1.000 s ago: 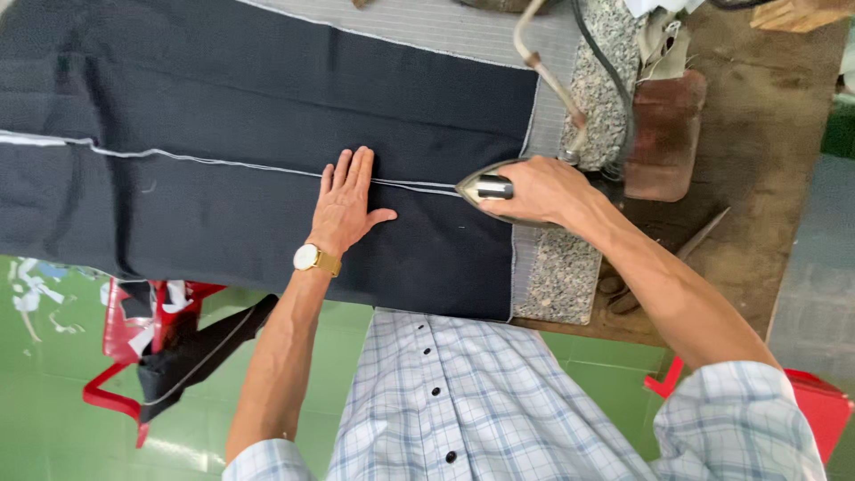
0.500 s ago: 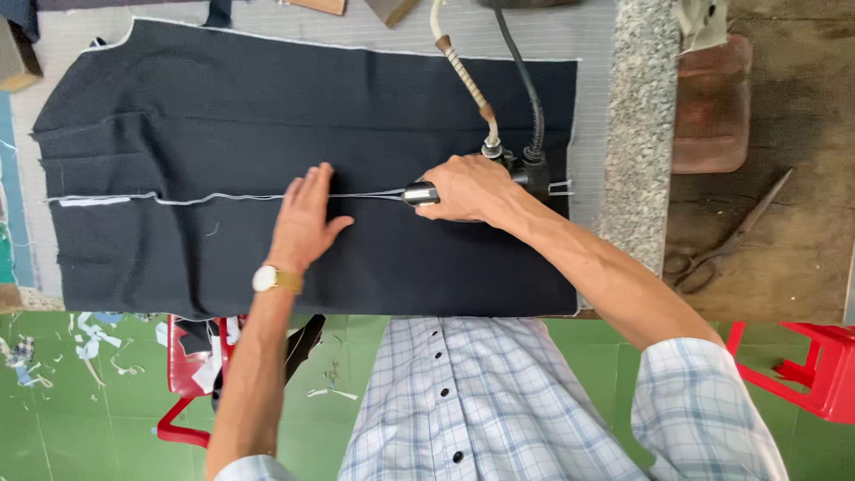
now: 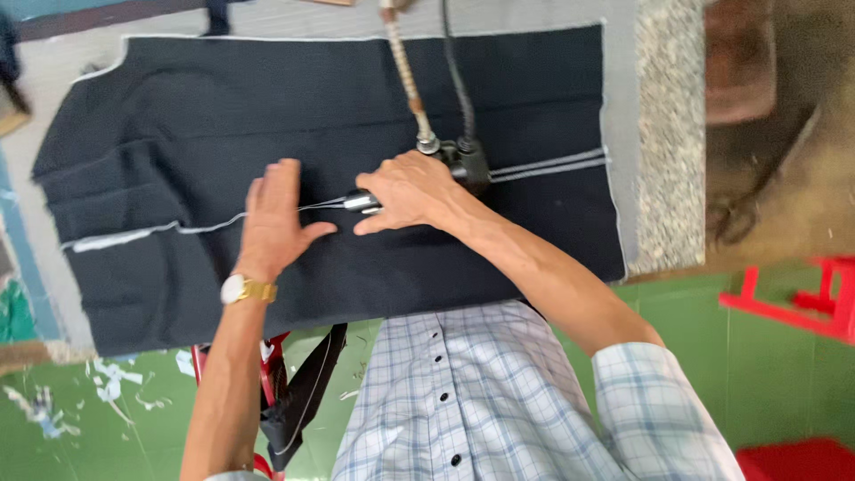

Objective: The person irons a large piece of black fabric laid out on a work table. They use a steam iron to press the fabric, then fold it in half and continue ironing the folded edge. A small wooden block is used to press down on the fabric while ironing.

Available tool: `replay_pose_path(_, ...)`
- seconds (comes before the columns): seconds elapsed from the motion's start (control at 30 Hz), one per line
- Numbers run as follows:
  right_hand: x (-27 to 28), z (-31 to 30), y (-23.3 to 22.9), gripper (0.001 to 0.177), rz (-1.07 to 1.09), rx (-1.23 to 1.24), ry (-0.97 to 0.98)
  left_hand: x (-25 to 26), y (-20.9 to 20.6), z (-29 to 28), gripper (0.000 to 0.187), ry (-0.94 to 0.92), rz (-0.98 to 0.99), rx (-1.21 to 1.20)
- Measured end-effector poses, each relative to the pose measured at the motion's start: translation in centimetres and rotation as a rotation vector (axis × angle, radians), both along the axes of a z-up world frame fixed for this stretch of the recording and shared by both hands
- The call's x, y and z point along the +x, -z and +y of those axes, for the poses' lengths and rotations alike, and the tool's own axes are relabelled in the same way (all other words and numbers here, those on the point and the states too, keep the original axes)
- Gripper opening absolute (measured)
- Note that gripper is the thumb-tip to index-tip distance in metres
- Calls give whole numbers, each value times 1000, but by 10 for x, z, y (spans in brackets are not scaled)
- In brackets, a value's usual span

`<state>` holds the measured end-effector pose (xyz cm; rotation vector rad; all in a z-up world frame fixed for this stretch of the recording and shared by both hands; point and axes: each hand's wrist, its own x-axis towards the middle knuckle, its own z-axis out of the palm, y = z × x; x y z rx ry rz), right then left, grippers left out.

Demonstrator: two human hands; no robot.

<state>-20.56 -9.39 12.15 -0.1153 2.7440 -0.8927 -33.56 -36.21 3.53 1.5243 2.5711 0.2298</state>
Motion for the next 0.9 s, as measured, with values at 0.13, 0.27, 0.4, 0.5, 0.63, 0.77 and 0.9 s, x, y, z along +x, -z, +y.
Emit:
replay_pose_path(0.13,0,0,12,60,1,26,25,-6,-9,-7,123,-100,-74,-175)
replay_pose_path(0.27,6,-6,28,45,-1,4,69,-7,-8,3,130,-138,-78,-336)
replay_pose_path(0.4,25,13,18,46,-76,37,102,-10,-4,1,133,-164,-75,-426)
replay_pose_path(0.5,52,50,-12,44,-172,55,116,-14,-2,1,134,-156,-79,-415)
replay_pose_path(0.63,93,104,-67,44,-366,108,219,-10,-9,5,130,-199,-119,-436)
replay_pose_path(0.77,139,162,-39,54,-433,254,276,-10,-5,8,131,-221,-81,-469)
replay_pose_path(0.9,156,194,-45,56,-528,300,332,-10,-11,15,133,-244,-107,-491)
